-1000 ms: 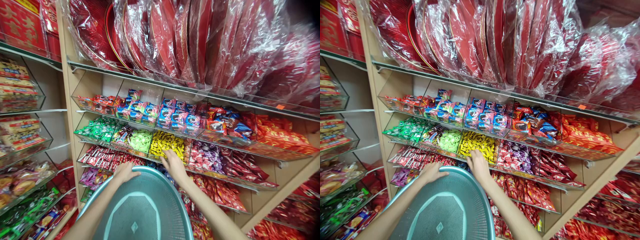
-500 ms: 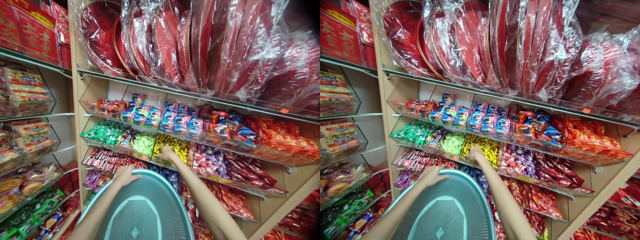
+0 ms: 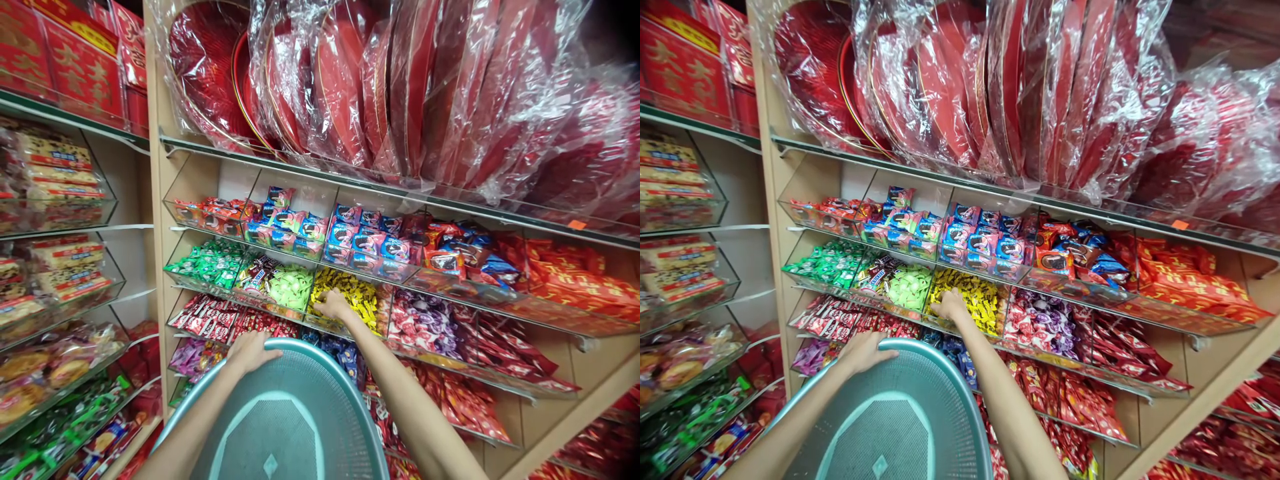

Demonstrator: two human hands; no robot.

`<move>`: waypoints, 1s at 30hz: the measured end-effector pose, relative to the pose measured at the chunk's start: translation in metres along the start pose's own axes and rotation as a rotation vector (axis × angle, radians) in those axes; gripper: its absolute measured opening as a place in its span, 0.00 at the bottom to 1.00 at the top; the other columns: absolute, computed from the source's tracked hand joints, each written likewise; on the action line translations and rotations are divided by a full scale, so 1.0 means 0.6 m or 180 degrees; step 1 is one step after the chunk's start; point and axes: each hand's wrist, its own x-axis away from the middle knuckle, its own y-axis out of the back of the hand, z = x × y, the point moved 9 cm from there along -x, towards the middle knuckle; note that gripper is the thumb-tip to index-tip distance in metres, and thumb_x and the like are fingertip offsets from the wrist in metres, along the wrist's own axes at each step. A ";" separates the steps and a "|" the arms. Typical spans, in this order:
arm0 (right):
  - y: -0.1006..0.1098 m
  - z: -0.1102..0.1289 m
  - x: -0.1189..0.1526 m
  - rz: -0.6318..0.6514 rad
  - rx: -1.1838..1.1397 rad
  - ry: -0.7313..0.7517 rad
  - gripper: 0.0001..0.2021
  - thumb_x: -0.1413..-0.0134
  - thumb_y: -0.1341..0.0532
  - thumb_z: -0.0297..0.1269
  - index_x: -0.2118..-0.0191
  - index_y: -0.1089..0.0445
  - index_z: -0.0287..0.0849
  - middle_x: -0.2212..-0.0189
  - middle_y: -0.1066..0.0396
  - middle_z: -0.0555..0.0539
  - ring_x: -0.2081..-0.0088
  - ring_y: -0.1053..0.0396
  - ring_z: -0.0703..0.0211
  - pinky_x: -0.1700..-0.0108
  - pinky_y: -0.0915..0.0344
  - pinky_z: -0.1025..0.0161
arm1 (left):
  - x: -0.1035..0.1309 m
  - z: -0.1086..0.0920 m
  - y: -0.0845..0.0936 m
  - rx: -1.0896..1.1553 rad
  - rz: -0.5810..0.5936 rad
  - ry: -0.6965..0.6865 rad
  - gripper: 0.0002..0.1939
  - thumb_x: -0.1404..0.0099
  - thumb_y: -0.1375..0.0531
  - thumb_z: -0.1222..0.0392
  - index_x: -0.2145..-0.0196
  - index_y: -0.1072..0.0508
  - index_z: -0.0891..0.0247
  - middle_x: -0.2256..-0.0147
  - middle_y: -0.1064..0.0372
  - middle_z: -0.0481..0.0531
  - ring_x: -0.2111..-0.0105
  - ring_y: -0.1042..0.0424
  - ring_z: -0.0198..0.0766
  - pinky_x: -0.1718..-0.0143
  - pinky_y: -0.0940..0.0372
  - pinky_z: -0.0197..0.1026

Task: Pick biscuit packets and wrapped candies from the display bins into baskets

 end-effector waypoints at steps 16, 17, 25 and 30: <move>0.004 0.003 -0.005 -0.0195 0.0061 -0.0325 0.17 0.53 0.44 0.42 0.58 0.29 0.39 0.51 0.40 0.35 0.50 0.40 0.43 0.56 0.39 0.55 | -0.004 0.001 0.001 0.0040 -0.0009 0.0046 0.29 0.48 0.50 0.32 0.66 0.28 0.60 0.66 0.26 0.58 0.61 0.28 0.51 0.62 0.38 0.44; 0.006 0.001 -0.006 -0.0211 0.0057 -0.0336 0.17 0.52 0.44 0.42 0.59 0.29 0.39 0.52 0.40 0.35 0.50 0.39 0.44 0.57 0.38 0.56 | -0.004 0.002 0.001 0.0043 -0.0009 0.0040 0.29 0.48 0.50 0.32 0.66 0.28 0.60 0.65 0.26 0.58 0.61 0.28 0.51 0.62 0.38 0.44; 0.001 -0.006 -0.017 -0.0167 -0.0004 -0.0049 0.10 0.61 0.37 0.36 0.68 0.27 0.39 0.59 0.34 0.40 0.57 0.36 0.51 0.61 0.40 0.63 | -0.009 0.004 -0.004 -0.0016 -0.0015 -0.0031 0.30 0.47 0.51 0.32 0.63 0.28 0.60 0.65 0.26 0.60 0.62 0.28 0.52 0.63 0.37 0.46; 0.009 -0.019 -0.030 -0.0261 -0.0295 0.0209 0.07 0.61 0.37 0.38 0.79 0.30 0.40 0.77 0.36 0.51 0.68 0.38 0.61 0.67 0.44 0.67 | -0.011 0.007 -0.006 -0.0023 -0.0007 -0.0037 0.30 0.47 0.51 0.32 0.65 0.28 0.59 0.65 0.26 0.59 0.62 0.28 0.52 0.63 0.37 0.45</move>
